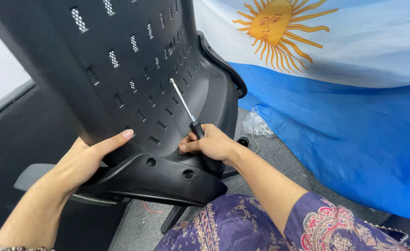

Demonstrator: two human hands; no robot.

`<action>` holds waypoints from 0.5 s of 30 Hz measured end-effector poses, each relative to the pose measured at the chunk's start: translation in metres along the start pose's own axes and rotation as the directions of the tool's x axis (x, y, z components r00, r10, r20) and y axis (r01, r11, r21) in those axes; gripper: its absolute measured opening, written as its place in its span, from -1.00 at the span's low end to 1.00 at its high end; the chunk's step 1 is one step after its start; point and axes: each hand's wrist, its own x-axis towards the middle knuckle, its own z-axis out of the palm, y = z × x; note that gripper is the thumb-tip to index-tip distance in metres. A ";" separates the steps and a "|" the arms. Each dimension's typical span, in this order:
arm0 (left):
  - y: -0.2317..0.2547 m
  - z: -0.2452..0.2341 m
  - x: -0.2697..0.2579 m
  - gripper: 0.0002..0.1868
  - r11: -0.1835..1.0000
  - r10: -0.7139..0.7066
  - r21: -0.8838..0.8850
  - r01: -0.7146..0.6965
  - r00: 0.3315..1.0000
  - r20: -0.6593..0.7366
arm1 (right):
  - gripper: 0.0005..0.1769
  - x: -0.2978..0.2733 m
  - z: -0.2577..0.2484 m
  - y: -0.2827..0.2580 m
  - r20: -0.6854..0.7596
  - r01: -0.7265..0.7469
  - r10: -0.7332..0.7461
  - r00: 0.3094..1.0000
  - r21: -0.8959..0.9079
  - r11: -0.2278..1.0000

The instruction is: The person uses a screwdriver to tighten screws on the underside of a black office chair, securing the armrests to the seat. The person works methodically on multiple fasteners while seated on the floor.

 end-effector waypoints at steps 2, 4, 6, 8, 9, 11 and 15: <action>0.002 0.007 -0.001 -0.12 0.989 0.133 -0.057 -0.137 0.989 -0.062 | -0.62 0.003 -0.004 -0.005 0.030 -0.010 0.009 1.000 0.029 1.000; 0.002 0.011 -0.005 -0.19 0.982 0.129 -0.116 -0.147 0.980 -0.154 | -0.63 0.004 -0.004 -0.006 0.067 0.000 -0.003 0.998 0.032 0.999; 0.006 0.019 -0.009 -0.29 0.982 -0.005 -0.186 -0.044 0.967 -0.256 | -0.64 0.006 -0.004 -0.006 0.021 0.007 -0.007 1.000 0.018 1.000; 0.014 0.030 -0.012 -0.36 0.961 0.010 -0.258 -0.096 0.949 -0.316 | -0.65 0.005 -0.007 -0.005 -0.035 0.014 -0.013 0.999 0.011 1.000; 0.019 0.034 -0.014 -0.40 0.948 0.018 -0.291 -0.126 0.938 -0.347 | -0.65 0.005 -0.009 -0.005 -0.065 0.018 -0.017 0.998 0.009 1.000; 0.027 0.043 -0.018 -0.42 0.963 0.096 -0.195 -0.187 0.910 -0.403 | -0.65 0.007 -0.012 -0.008 -0.099 0.046 -0.046 0.994 0.003 0.999; 0.027 0.046 -0.023 -0.49 0.963 0.131 -0.160 -0.216 0.897 -0.423 | -0.65 0.002 -0.021 -0.012 -0.042 0.002 -0.001 0.999 0.036 0.999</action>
